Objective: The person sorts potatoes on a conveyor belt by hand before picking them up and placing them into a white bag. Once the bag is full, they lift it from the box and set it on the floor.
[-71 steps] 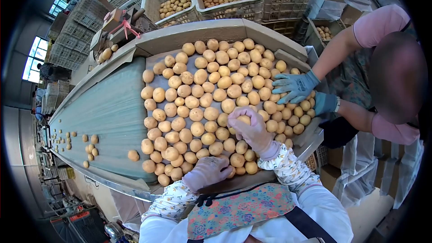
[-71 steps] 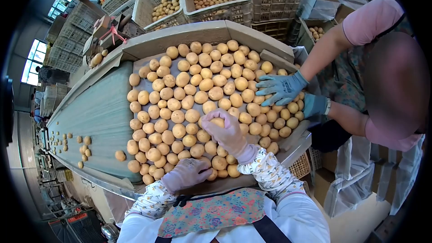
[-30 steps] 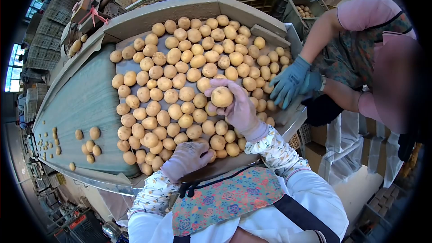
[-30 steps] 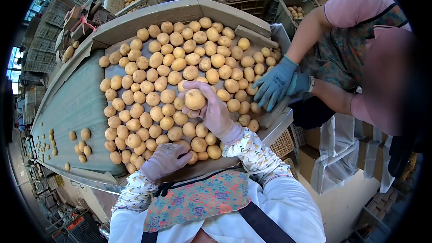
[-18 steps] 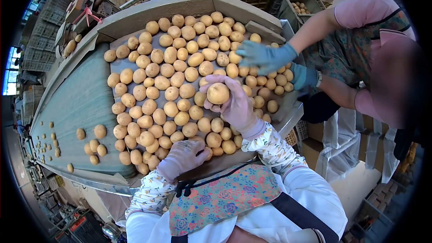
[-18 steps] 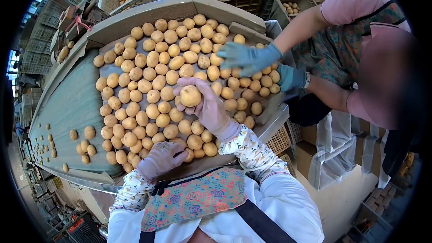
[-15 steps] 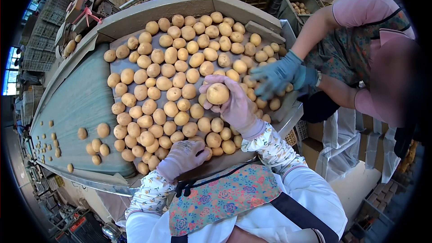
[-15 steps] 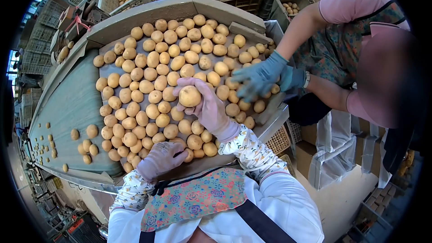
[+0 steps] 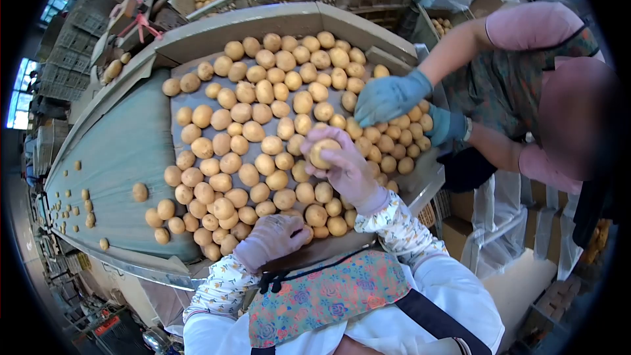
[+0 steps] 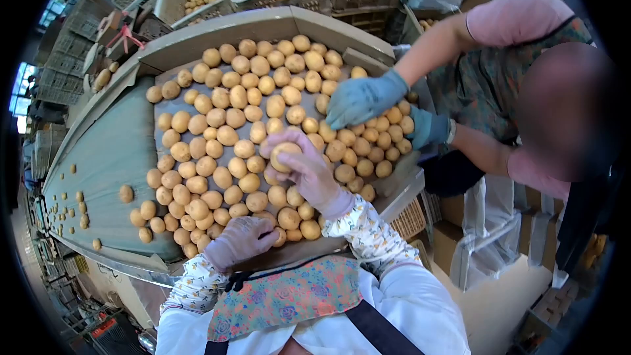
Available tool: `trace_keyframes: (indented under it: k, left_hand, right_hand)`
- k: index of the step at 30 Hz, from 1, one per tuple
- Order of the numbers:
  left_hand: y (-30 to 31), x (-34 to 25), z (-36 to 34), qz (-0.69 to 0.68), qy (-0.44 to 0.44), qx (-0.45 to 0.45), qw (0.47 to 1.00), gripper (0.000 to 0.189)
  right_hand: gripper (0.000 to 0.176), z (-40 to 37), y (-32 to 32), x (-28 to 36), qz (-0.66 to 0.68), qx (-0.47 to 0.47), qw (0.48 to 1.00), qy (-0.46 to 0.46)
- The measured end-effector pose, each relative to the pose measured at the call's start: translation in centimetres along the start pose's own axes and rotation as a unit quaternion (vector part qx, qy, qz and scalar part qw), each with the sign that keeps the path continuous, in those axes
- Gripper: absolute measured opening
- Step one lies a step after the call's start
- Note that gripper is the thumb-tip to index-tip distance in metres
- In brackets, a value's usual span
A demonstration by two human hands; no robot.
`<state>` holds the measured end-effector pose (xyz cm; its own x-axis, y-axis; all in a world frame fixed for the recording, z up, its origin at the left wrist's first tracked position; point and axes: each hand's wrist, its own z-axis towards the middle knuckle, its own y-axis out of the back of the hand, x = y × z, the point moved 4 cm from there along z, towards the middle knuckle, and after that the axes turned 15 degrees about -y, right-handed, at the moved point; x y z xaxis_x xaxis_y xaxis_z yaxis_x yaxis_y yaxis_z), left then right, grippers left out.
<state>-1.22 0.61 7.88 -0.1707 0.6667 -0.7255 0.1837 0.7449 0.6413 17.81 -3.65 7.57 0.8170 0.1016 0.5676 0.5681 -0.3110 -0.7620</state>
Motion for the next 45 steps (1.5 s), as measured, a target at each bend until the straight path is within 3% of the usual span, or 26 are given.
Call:
trace_keyframes:
  k: [15,20,24,38,40,42,44,45]
  left_hand:
    - [0.0,-0.1,-0.5,-0.015,0.005,-0.002,1.0,0.038]
    - [-0.2,0.0,-0.6,-0.018,0.003,-0.004,1.0,0.038]
    - [0.1,-0.2,-0.5,-0.022,0.008,0.004,1.0,0.037]
    - [0.0,-0.1,-0.8,-0.017,-0.009,-0.008,1.0,0.036]
    - [0.0,-0.1,-0.8,-0.015,-0.01,-0.007,1.0,0.036]
    - [-0.1,0.0,-0.9,-0.014,-0.009,-0.011,1.0,0.036]
    - [-0.2,0.0,-1.0,-0.013,-0.007,-0.011,1.0,0.036]
    - [-0.1,-0.1,-1.0,-0.013,-0.006,-0.008,1.0,0.036]
  right_hand:
    - [0.017,0.4,0.1,-1.1,-0.095,-0.072,0.993,-0.009]
    - [0.011,0.7,0.4,-1.1,-0.127,-0.05,0.991,0.0]
    - [0.016,0.1,-1.0,-0.4,-0.17,-0.101,0.98,-0.024]
    - [0.031,0.3,-1.8,0.3,-0.201,-0.081,0.976,0.017]
    - [0.029,0.3,-2.1,1.1,-0.328,-0.105,0.931,0.118]
    - [0.029,0.0,-3.2,1.8,-0.525,-0.149,0.788,0.283]
    - [0.028,-0.5,-4.1,2.6,-0.586,-0.187,0.751,0.239]
    - [0.029,-0.4,-4.0,2.7,-0.562,-0.186,0.779,0.207]
